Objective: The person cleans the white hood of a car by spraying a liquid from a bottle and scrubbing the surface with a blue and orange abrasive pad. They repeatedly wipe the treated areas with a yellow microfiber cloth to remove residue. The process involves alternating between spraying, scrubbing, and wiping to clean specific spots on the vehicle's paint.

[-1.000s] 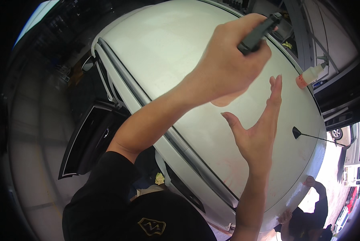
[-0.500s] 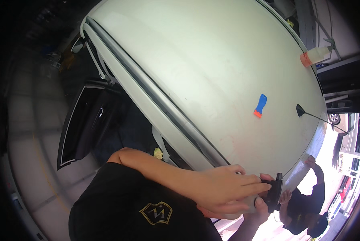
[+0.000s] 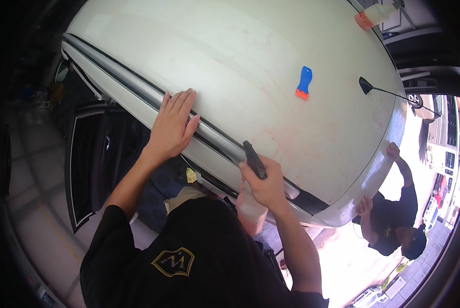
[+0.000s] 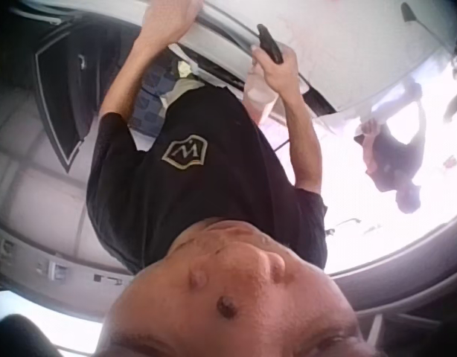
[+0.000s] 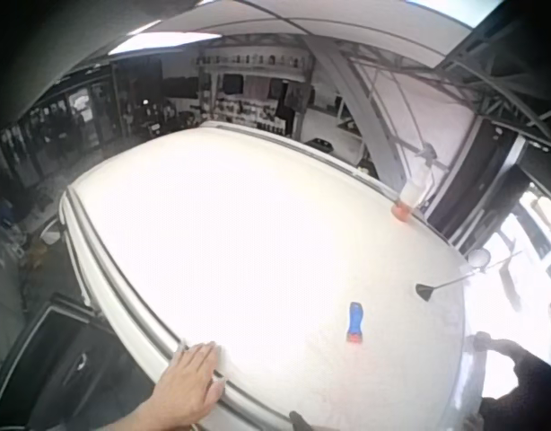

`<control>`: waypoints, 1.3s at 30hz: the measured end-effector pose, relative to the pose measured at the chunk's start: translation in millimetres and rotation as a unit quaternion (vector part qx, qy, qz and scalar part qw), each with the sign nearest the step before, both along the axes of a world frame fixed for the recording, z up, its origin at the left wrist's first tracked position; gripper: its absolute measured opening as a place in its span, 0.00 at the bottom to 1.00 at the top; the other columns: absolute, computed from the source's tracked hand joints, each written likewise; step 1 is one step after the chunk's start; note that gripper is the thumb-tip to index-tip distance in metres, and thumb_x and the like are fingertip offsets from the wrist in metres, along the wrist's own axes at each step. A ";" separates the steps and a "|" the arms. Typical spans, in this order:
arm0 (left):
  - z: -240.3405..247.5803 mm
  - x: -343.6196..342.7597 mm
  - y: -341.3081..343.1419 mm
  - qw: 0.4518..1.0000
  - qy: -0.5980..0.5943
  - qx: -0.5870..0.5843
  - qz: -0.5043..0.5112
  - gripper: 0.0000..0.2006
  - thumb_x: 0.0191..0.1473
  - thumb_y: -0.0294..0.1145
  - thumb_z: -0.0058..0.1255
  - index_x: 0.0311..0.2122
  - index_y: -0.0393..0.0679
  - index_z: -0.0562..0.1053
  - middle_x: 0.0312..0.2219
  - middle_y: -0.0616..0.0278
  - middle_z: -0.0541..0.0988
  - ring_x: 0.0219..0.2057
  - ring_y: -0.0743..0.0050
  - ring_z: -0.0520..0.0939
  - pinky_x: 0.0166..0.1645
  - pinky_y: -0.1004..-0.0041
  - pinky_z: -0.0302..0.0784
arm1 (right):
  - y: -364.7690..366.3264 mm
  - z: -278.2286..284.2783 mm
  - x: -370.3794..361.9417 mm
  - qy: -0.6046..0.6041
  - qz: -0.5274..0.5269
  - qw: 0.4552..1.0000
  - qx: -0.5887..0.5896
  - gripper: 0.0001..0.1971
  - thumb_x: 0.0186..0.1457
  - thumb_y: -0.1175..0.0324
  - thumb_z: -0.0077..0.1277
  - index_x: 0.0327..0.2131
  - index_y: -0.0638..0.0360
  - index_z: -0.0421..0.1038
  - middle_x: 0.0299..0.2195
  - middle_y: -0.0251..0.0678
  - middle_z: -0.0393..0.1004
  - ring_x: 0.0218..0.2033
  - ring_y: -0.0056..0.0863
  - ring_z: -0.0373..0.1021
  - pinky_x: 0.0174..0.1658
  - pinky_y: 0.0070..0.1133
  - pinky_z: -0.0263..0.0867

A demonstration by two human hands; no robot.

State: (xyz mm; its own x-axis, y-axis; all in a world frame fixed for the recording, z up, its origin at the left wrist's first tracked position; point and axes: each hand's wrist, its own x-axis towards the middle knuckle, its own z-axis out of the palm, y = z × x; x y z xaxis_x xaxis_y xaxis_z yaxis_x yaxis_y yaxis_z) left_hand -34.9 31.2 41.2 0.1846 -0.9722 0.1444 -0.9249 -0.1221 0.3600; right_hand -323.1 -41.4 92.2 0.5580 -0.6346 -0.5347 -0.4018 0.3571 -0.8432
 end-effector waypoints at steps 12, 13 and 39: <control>-29.9 189.8 -19.4 0.997 0.005 -0.065 0.031 0.27 0.59 0.29 0.42 0.64 0.41 0.72 0.63 0.48 0.75 0.65 0.46 0.73 0.72 0.53 0.60 | 2.4 -12.8 161.4 -0.109 -0.066 0.989 0.076 0.14 0.60 0.63 0.60 0.31 0.67 0.76 0.24 0.34 0.75 0.23 0.24 0.75 0.24 0.25 0.75; -32.0 199.8 -21.1 0.997 0.030 -0.067 0.010 0.28 0.58 0.28 0.42 0.64 0.41 0.72 0.63 0.48 0.75 0.64 0.45 0.73 0.71 0.54 0.61 | 3.5 -7.4 176.0 -0.130 -0.092 0.984 0.079 0.14 0.60 0.63 0.60 0.29 0.66 0.76 0.23 0.34 0.74 0.21 0.25 0.75 0.24 0.25 0.74; -13.0 194.6 -119.3 0.917 0.022 0.179 0.356 0.54 0.61 0.79 0.34 0.78 0.47 0.41 0.75 0.32 0.36 0.74 0.18 0.35 0.69 0.19 0.36 | -25.2 61.6 85.3 -0.152 0.005 0.988 0.038 0.16 0.64 0.61 0.60 0.45 0.66 0.76 0.41 0.38 0.78 0.31 0.23 0.75 0.29 0.24 0.75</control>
State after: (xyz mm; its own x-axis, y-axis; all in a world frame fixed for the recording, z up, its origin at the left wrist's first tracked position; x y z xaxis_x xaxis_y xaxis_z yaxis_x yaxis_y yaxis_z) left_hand 159.7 -88.1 28.3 0.7891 -0.5866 -0.1824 -0.5505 -0.8070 0.2136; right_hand -237.8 -66.6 153.8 0.7057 -0.5929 -0.3879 -0.1378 0.4221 -0.8960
